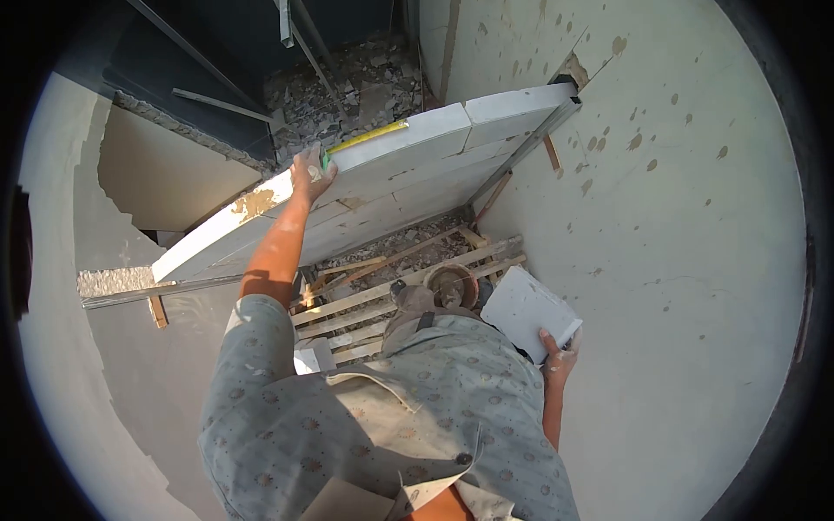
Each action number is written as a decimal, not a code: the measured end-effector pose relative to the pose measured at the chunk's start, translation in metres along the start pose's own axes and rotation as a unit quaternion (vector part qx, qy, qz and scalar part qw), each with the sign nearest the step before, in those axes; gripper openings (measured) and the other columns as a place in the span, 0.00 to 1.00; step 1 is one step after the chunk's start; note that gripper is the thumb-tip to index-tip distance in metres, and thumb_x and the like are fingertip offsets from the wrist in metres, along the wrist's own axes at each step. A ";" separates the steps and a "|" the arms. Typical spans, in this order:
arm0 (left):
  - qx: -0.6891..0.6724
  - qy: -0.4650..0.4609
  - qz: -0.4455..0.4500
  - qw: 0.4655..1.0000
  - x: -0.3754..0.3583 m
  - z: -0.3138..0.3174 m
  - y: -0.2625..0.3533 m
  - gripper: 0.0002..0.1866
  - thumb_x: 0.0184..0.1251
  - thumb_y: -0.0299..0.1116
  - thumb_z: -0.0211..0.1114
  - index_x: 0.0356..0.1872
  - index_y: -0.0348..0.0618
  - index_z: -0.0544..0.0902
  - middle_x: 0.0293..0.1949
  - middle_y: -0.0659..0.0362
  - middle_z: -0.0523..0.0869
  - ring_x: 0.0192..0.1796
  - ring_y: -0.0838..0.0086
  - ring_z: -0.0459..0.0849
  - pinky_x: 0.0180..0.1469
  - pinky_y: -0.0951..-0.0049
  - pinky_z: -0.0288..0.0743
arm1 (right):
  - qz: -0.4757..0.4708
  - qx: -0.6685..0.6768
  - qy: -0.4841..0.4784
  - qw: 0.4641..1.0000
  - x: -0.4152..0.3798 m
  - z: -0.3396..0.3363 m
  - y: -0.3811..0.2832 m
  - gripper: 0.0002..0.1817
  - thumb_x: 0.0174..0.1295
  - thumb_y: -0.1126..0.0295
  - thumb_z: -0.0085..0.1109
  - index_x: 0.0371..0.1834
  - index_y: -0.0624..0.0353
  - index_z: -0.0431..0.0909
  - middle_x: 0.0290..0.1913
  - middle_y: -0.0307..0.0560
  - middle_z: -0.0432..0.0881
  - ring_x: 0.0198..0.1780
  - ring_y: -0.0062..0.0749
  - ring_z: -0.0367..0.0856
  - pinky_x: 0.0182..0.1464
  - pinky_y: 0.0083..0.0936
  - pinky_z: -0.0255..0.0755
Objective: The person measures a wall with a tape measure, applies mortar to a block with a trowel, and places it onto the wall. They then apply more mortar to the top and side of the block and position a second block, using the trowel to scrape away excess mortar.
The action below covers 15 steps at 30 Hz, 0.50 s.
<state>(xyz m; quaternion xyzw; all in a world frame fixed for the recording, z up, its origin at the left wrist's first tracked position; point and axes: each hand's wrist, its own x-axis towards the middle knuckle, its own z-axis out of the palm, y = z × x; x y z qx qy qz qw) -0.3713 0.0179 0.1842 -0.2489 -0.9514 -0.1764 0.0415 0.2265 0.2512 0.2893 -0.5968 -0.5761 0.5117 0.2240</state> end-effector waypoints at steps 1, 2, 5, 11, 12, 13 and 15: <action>0.014 -0.005 -0.003 1.000 -0.005 0.002 0.002 0.38 0.54 0.50 0.69 0.68 0.47 0.74 0.59 0.49 0.79 0.64 0.53 0.72 0.65 0.55 0.68 | 0.007 -0.006 0.013 1.000 -0.004 -0.001 0.001 0.50 0.46 0.63 0.78 0.75 0.65 0.64 0.60 0.58 0.79 0.59 0.46 0.79 0.63 0.35 0.71; 0.028 -0.010 -0.006 1.000 -0.007 0.003 0.005 0.39 0.54 0.51 0.69 0.69 0.47 0.74 0.60 0.49 0.78 0.64 0.53 0.72 0.65 0.55 0.68 | 0.011 -0.009 0.017 1.000 -0.007 -0.002 0.002 0.51 0.45 0.63 0.78 0.75 0.65 0.63 0.60 0.59 0.79 0.59 0.46 0.78 0.63 0.35 0.71; 0.023 -0.080 -0.068 0.994 0.004 0.001 -0.005 0.45 0.58 0.58 0.67 0.75 0.50 0.68 0.69 0.45 0.72 0.73 0.51 0.65 0.73 0.53 0.59 | 0.021 -0.009 0.022 0.999 -0.013 0.001 0.005 0.52 0.44 0.63 0.78 0.75 0.66 0.63 0.60 0.59 0.79 0.60 0.46 0.78 0.63 0.35 0.71; -0.058 0.135 0.037 0.988 -0.013 -0.016 0.014 0.40 0.61 0.56 0.72 0.69 0.43 0.73 0.66 0.41 0.75 0.71 0.51 0.69 0.72 0.50 0.59 | 0.035 0.115 -0.025 0.992 -0.009 0.021 -0.004 0.47 0.49 0.70 0.77 0.74 0.65 0.63 0.64 0.57 0.75 0.64 0.44 0.75 0.65 0.37 0.70; -0.136 0.159 0.068 0.976 -0.019 -0.018 0.021 0.38 0.63 0.55 0.72 0.67 0.41 0.74 0.64 0.41 0.78 0.68 0.53 0.73 0.70 0.54 0.63 | 0.058 0.146 -0.034 0.987 -0.013 0.027 -0.013 0.47 0.49 0.71 0.76 0.75 0.65 0.62 0.65 0.57 0.74 0.66 0.44 0.74 0.66 0.37 0.70; -0.255 0.051 0.016 0.966 -0.035 -0.024 0.042 0.38 0.65 0.56 0.70 0.68 0.40 0.74 0.64 0.42 0.79 0.68 0.55 0.75 0.70 0.55 0.65 | 0.074 0.182 -0.043 0.980 -0.012 0.033 -0.023 0.47 0.50 0.72 0.76 0.75 0.65 0.62 0.66 0.57 0.73 0.67 0.45 0.73 0.68 0.37 0.70; -0.462 -0.153 -0.095 0.868 -0.086 -0.035 0.105 0.39 0.68 0.59 0.67 0.70 0.38 0.73 0.64 0.44 0.80 0.67 0.58 0.77 0.69 0.59 0.68 | 0.087 0.246 -0.074 0.963 -0.008 0.044 -0.033 0.46 0.51 0.72 0.75 0.75 0.65 0.62 0.66 0.58 0.73 0.68 0.46 0.73 0.70 0.37 0.69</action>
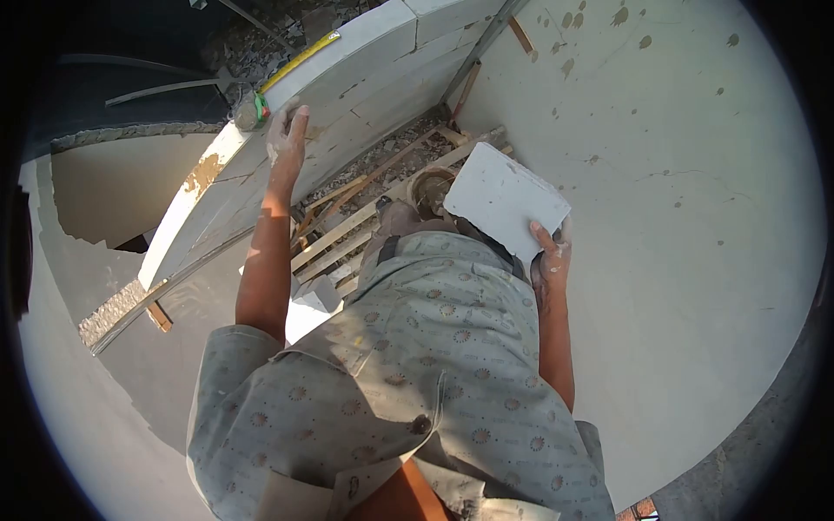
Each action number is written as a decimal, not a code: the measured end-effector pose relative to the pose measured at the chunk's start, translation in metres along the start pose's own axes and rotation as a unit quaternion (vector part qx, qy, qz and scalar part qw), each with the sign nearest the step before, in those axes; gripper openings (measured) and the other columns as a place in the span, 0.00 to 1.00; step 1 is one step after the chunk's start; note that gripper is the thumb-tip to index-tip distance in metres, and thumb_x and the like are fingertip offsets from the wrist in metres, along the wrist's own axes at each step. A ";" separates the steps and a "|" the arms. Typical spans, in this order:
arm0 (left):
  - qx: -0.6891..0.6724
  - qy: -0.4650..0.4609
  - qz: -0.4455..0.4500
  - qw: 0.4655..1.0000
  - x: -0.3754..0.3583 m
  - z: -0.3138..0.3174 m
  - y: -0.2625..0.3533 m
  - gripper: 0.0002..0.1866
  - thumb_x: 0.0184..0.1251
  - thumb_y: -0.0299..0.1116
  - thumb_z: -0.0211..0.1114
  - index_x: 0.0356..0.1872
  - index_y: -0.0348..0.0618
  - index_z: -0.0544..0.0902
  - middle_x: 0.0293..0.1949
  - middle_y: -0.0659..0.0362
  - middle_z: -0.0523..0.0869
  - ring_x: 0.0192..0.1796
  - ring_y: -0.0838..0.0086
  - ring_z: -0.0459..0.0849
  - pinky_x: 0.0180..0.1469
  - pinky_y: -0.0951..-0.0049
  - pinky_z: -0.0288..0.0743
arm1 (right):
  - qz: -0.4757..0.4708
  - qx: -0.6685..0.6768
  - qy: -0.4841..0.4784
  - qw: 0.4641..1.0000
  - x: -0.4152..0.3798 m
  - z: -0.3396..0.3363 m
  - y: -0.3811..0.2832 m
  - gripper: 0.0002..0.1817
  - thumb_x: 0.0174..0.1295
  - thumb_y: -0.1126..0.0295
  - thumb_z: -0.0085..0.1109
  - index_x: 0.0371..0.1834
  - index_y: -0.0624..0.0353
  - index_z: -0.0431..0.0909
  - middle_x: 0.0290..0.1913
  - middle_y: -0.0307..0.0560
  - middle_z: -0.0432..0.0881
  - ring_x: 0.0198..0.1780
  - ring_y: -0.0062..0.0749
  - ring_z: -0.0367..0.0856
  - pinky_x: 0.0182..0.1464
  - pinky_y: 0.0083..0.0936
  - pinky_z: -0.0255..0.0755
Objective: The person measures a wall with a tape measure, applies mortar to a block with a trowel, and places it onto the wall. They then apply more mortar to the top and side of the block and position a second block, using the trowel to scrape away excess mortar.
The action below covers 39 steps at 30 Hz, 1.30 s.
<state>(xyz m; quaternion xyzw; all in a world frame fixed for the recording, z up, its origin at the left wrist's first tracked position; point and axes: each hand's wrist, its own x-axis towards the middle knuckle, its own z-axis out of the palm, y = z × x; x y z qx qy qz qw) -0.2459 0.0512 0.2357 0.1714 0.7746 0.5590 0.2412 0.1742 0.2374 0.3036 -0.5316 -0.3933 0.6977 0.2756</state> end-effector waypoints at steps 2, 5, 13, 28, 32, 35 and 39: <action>-0.052 -0.210 -0.141 0.966 -0.031 0.046 -0.002 0.44 0.70 0.64 0.63 0.74 0.38 0.68 0.69 0.46 0.76 0.71 0.60 0.73 0.71 0.58 0.67 | 0.026 0.018 -0.069 0.997 0.018 0.002 0.005 0.44 0.53 0.70 0.74 0.74 0.64 0.62 0.65 0.57 0.74 0.66 0.46 0.75 0.68 0.38 0.72; -0.255 -0.363 -0.220 0.869 -0.069 0.114 -0.030 0.52 0.67 0.68 0.62 0.80 0.40 0.56 0.73 0.40 0.69 0.75 0.53 0.68 0.74 0.54 0.65 | 0.047 -0.008 -0.155 0.987 0.045 0.021 0.012 0.44 0.55 0.67 0.74 0.74 0.64 0.62 0.64 0.56 0.75 0.65 0.45 0.76 0.66 0.39 0.74; -0.246 -0.169 -0.420 0.857 -0.108 0.097 -0.038 0.48 0.56 0.48 0.79 0.71 0.33 0.63 0.63 0.44 0.77 0.66 0.55 0.77 0.69 0.57 0.70 | 0.263 -0.011 -0.260 0.929 0.152 0.050 0.113 0.48 0.61 0.56 0.72 0.80 0.63 0.57 0.69 0.55 0.72 0.71 0.45 0.71 0.71 0.36 0.66; 0.192 -0.070 -0.392 0.897 -0.172 0.155 -0.179 0.43 0.51 0.36 0.83 0.62 0.33 0.62 0.57 0.44 0.78 0.58 0.60 0.81 0.59 0.61 0.78 | 0.081 -0.649 -0.269 0.707 0.235 -0.133 0.609 0.31 0.60 0.63 0.67 0.64 0.64 0.69 0.47 0.62 0.81 0.47 0.53 0.85 0.46 0.44 0.79; 0.175 -0.088 -0.381 0.904 -0.173 0.185 -0.172 0.41 0.52 0.36 0.82 0.60 0.32 0.64 0.54 0.44 0.81 0.55 0.58 0.83 0.59 0.61 0.78 | 0.080 -0.661 -0.344 0.661 0.243 -0.115 0.538 0.36 0.56 0.59 0.71 0.63 0.62 0.64 0.43 0.63 0.84 0.45 0.55 0.87 0.45 0.45 0.80; 0.176 -0.109 -0.386 0.899 -0.173 0.188 -0.166 0.39 0.52 0.37 0.82 0.58 0.31 0.66 0.53 0.42 0.82 0.54 0.57 0.84 0.58 0.60 0.78 | 0.183 -0.604 -0.298 0.717 0.232 -0.105 0.432 0.30 0.59 0.62 0.68 0.60 0.63 0.66 0.38 0.60 0.84 0.36 0.48 0.88 0.36 0.41 0.81; 0.204 -0.109 -0.338 0.912 -0.178 0.185 -0.154 0.40 0.50 0.39 0.82 0.58 0.30 0.67 0.53 0.40 0.82 0.54 0.54 0.85 0.57 0.59 0.79 | 0.401 -0.409 -0.211 0.792 0.199 -0.080 0.247 0.21 0.66 0.68 0.61 0.59 0.64 0.69 0.35 0.50 0.81 0.21 0.29 0.82 0.17 0.28 0.76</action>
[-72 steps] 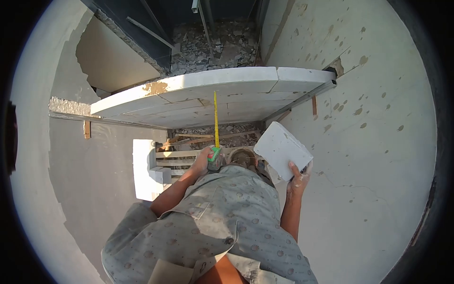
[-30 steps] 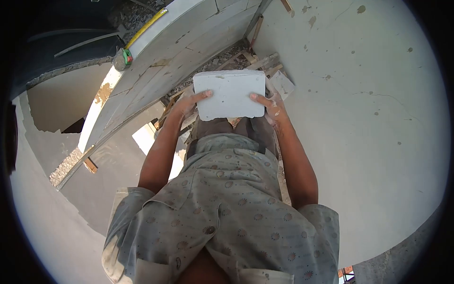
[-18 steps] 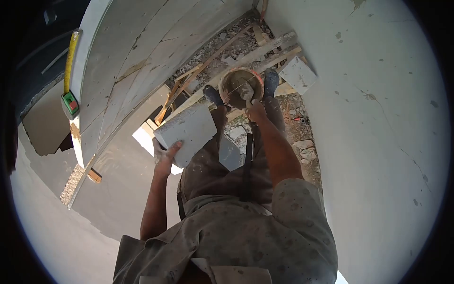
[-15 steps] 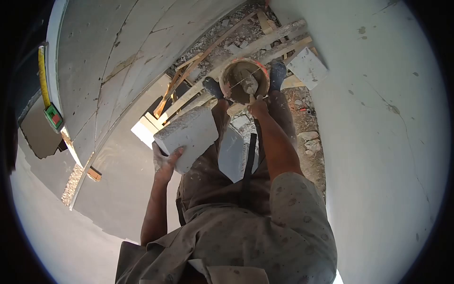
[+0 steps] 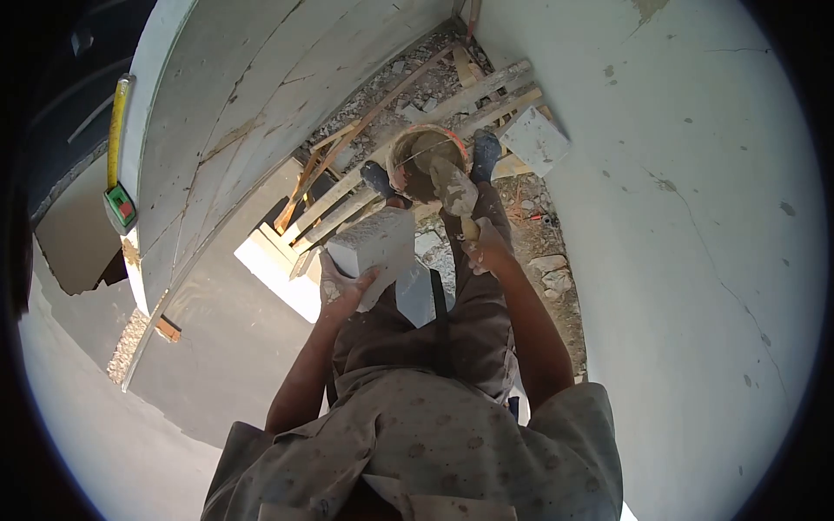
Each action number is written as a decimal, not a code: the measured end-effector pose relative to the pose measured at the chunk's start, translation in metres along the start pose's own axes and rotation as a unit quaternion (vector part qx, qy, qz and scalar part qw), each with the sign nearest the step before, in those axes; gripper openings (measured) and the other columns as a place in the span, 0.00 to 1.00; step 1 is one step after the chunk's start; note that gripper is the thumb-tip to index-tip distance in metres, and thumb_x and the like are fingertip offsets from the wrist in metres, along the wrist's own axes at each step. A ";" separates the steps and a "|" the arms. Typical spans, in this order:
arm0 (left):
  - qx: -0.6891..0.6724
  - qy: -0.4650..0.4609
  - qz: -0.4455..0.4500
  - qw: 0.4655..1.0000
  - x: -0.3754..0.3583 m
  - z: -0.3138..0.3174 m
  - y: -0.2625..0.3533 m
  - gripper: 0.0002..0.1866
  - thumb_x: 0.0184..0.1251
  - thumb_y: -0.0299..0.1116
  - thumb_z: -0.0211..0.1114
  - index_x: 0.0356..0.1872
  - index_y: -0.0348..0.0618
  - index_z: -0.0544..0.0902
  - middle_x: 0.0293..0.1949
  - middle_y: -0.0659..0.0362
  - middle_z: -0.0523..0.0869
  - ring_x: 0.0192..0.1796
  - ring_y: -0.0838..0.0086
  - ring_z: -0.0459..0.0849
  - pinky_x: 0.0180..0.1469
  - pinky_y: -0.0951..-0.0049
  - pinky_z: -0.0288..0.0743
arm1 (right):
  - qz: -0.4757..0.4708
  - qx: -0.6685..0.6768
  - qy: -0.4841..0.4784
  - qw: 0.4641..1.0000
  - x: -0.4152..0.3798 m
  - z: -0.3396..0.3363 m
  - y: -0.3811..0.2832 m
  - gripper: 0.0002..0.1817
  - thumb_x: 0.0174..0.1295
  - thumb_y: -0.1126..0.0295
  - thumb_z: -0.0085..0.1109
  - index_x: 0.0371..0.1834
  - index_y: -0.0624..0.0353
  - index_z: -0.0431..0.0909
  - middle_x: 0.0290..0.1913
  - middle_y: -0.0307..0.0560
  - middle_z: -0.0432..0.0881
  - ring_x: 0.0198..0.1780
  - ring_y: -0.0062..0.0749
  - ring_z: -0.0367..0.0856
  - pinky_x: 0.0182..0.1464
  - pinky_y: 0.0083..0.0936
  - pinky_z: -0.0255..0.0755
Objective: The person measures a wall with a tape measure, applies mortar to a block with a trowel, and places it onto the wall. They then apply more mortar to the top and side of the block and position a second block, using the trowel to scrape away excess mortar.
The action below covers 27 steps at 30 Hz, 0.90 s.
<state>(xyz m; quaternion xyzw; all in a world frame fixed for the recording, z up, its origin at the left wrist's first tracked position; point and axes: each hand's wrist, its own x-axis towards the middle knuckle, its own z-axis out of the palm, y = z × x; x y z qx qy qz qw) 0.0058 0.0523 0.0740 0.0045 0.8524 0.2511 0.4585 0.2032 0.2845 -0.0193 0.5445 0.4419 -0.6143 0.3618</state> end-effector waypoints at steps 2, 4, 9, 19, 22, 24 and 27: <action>-0.004 0.017 0.047 0.999 -0.004 -0.011 0.026 0.41 0.50 0.40 0.82 0.58 0.29 0.68 0.52 0.40 0.82 0.54 0.53 0.84 0.57 0.58 0.79 | -0.064 0.038 0.022 0.997 -0.061 -0.013 -0.005 0.25 0.65 0.73 0.61 0.64 0.63 0.67 0.31 0.43 0.77 0.18 0.22 0.75 0.17 0.23 0.69; -0.011 0.027 0.078 0.997 -0.023 -0.027 0.056 0.41 0.49 0.41 0.82 0.59 0.30 0.69 0.52 0.40 0.82 0.54 0.52 0.84 0.57 0.56 0.78 | -0.154 0.083 0.046 0.984 -0.112 -0.014 -0.005 0.26 0.65 0.73 0.61 0.65 0.62 0.66 0.31 0.42 0.77 0.20 0.21 0.75 0.19 0.22 0.69; 0.019 0.088 0.213 0.973 -0.052 -0.061 0.112 0.41 0.47 0.45 0.81 0.59 0.33 0.72 0.52 0.41 0.81 0.55 0.48 0.80 0.59 0.51 0.74 | -0.323 0.028 0.117 0.939 -0.196 0.003 -0.022 0.29 0.66 0.67 0.61 0.69 0.61 0.65 0.47 0.55 0.80 0.40 0.41 0.82 0.43 0.33 0.79; 0.035 0.156 0.357 0.920 -0.096 -0.105 0.218 0.48 0.45 0.50 0.81 0.65 0.33 0.71 0.57 0.42 0.78 0.61 0.47 0.76 0.65 0.50 0.68 | -0.455 -0.210 0.329 0.800 -0.234 0.036 -0.029 0.33 0.65 0.65 0.61 0.72 0.66 0.67 0.67 0.66 0.74 0.66 0.62 0.73 0.70 0.44 0.67; -0.006 0.148 0.354 0.924 -0.097 -0.117 0.218 0.49 0.45 0.52 0.81 0.66 0.32 0.70 0.58 0.42 0.78 0.63 0.46 0.75 0.67 0.49 0.67 | -0.418 -0.253 0.355 0.797 -0.244 0.006 0.017 0.34 0.61 0.68 0.64 0.72 0.63 0.68 0.65 0.65 0.76 0.63 0.60 0.77 0.67 0.42 0.72; -0.025 0.155 0.349 0.924 -0.096 -0.128 0.214 0.50 0.45 0.53 0.81 0.66 0.33 0.69 0.59 0.42 0.77 0.64 0.47 0.74 0.68 0.49 0.66 | -0.386 -0.244 0.346 0.819 -0.285 -0.007 0.022 0.33 0.60 0.69 0.64 0.71 0.62 0.69 0.64 0.64 0.77 0.61 0.60 0.78 0.64 0.42 0.74; 0.000 0.195 0.380 0.904 -0.092 -0.147 0.208 0.51 0.45 0.53 0.80 0.67 0.34 0.69 0.60 0.42 0.77 0.65 0.47 0.73 0.69 0.49 0.64 | -0.408 -0.208 0.390 0.799 -0.306 -0.007 0.012 0.33 0.59 0.69 0.65 0.71 0.58 0.70 0.64 0.61 0.78 0.60 0.58 0.80 0.62 0.43 0.76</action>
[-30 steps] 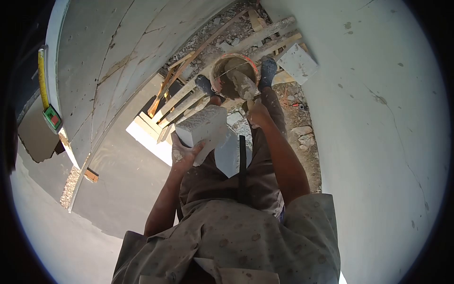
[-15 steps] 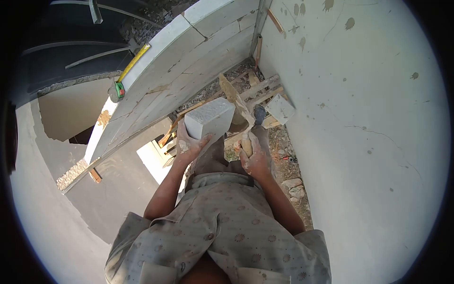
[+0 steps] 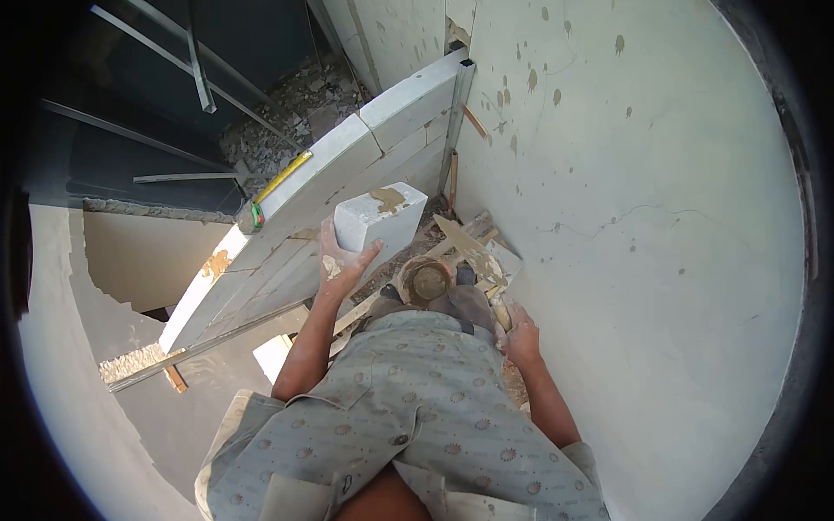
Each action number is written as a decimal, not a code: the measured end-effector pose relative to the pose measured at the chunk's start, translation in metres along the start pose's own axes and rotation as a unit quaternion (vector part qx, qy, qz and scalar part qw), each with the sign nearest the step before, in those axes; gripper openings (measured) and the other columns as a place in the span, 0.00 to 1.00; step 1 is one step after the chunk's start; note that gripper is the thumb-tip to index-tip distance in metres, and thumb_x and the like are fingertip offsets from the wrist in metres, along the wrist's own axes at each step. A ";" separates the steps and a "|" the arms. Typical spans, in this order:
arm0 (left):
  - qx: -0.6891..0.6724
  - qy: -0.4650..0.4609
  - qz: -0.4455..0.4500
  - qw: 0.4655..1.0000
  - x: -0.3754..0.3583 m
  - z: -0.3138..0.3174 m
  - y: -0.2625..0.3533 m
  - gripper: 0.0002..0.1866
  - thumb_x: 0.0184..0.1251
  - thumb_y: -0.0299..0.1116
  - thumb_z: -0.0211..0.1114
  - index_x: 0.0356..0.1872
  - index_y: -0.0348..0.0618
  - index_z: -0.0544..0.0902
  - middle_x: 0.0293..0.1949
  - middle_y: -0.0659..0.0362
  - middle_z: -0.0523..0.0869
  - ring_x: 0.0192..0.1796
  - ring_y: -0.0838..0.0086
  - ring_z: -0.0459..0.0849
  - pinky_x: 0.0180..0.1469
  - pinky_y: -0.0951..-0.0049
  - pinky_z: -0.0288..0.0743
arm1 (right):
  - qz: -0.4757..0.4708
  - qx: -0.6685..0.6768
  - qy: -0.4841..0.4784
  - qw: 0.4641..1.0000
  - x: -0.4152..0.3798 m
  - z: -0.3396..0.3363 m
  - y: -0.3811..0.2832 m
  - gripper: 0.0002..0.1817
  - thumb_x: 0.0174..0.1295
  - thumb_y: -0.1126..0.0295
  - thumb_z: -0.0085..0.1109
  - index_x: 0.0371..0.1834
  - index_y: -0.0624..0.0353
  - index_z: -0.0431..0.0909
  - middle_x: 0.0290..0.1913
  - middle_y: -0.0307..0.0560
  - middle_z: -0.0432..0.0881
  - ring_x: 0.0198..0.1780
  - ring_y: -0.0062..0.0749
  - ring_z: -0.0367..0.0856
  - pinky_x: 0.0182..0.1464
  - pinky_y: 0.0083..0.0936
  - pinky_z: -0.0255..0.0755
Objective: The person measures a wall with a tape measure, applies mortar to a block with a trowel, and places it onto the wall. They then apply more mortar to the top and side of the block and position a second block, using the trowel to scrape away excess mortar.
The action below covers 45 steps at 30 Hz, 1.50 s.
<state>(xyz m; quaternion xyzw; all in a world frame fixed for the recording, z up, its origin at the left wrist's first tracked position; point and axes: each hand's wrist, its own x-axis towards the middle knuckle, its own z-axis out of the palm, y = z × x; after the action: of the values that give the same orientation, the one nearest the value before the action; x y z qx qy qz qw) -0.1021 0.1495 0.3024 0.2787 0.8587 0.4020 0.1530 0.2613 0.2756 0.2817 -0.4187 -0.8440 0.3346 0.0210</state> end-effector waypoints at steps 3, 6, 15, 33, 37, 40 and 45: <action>0.062 -0.008 0.068 0.996 0.005 -0.022 -0.003 0.51 0.44 0.54 0.80 0.68 0.35 0.70 0.62 0.43 0.76 0.66 0.48 0.72 0.70 0.49 0.62 | 0.042 0.014 0.007 0.999 0.024 -0.010 -0.036 0.33 0.59 0.68 0.65 0.71 0.55 0.71 0.63 0.59 0.79 0.59 0.56 0.81 0.60 0.43 0.77; 0.090 -0.041 0.116 0.988 0.011 -0.041 0.005 0.50 0.43 0.54 0.79 0.67 0.36 0.70 0.63 0.43 0.76 0.67 0.49 0.72 0.71 0.50 0.62 | 0.023 -0.055 -0.004 0.998 0.054 0.007 -0.042 0.34 0.58 0.66 0.67 0.71 0.55 0.71 0.61 0.59 0.81 0.58 0.58 0.81 0.59 0.43 0.77; 0.125 -0.081 0.078 0.986 -0.001 -0.036 -0.007 0.48 0.40 0.53 0.79 0.65 0.37 0.74 0.58 0.44 0.81 0.62 0.49 0.77 0.67 0.49 0.67 | -0.111 0.026 -0.041 0.993 0.059 0.044 -0.047 0.33 0.58 0.63 0.68 0.69 0.55 0.73 0.59 0.58 0.83 0.57 0.57 0.83 0.60 0.41 0.77; 0.158 0.004 -0.188 0.969 -0.147 -0.062 -0.146 0.47 0.39 0.47 0.82 0.64 0.37 0.73 0.55 0.45 0.81 0.60 0.48 0.79 0.64 0.53 0.72 | -0.018 -0.112 -0.091 0.989 0.215 0.073 -0.046 0.28 0.60 0.64 0.65 0.65 0.55 0.75 0.54 0.61 0.84 0.56 0.62 0.82 0.58 0.47 0.76; 0.126 0.062 -0.229 0.963 -0.183 -0.075 -0.145 0.46 0.38 0.40 0.83 0.63 0.34 0.74 0.54 0.44 0.82 0.59 0.47 0.79 0.62 0.53 0.72 | -0.031 -0.175 -0.128 0.976 0.313 0.101 -0.062 0.21 0.58 0.65 0.65 0.55 0.58 0.80 0.50 0.62 0.86 0.53 0.61 0.84 0.56 0.47 0.78; 0.100 0.090 -0.310 0.941 -0.210 -0.079 -0.130 0.47 0.39 0.38 0.84 0.64 0.33 0.72 0.56 0.42 0.81 0.61 0.45 0.78 0.65 0.52 0.71 | -0.050 -0.246 -0.164 0.954 0.371 0.112 -0.086 0.17 0.60 0.65 0.62 0.50 0.61 0.82 0.52 0.61 0.86 0.56 0.58 0.84 0.59 0.46 0.78; 0.037 0.130 -0.385 0.913 -0.250 -0.078 -0.126 0.48 0.41 0.39 0.84 0.65 0.30 0.71 0.57 0.39 0.81 0.60 0.44 0.80 0.65 0.52 0.72 | -0.164 -0.286 -0.147 0.933 0.442 0.107 -0.119 0.19 0.57 0.64 0.66 0.49 0.63 0.81 0.54 0.60 0.86 0.58 0.56 0.84 0.59 0.46 0.78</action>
<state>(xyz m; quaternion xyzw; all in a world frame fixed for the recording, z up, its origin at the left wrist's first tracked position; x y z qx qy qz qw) 0.0147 -0.1140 0.2637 -0.1225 0.9262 0.3122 0.1724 -0.1415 0.4850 0.1600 -0.2092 -0.9544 0.1286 -0.1695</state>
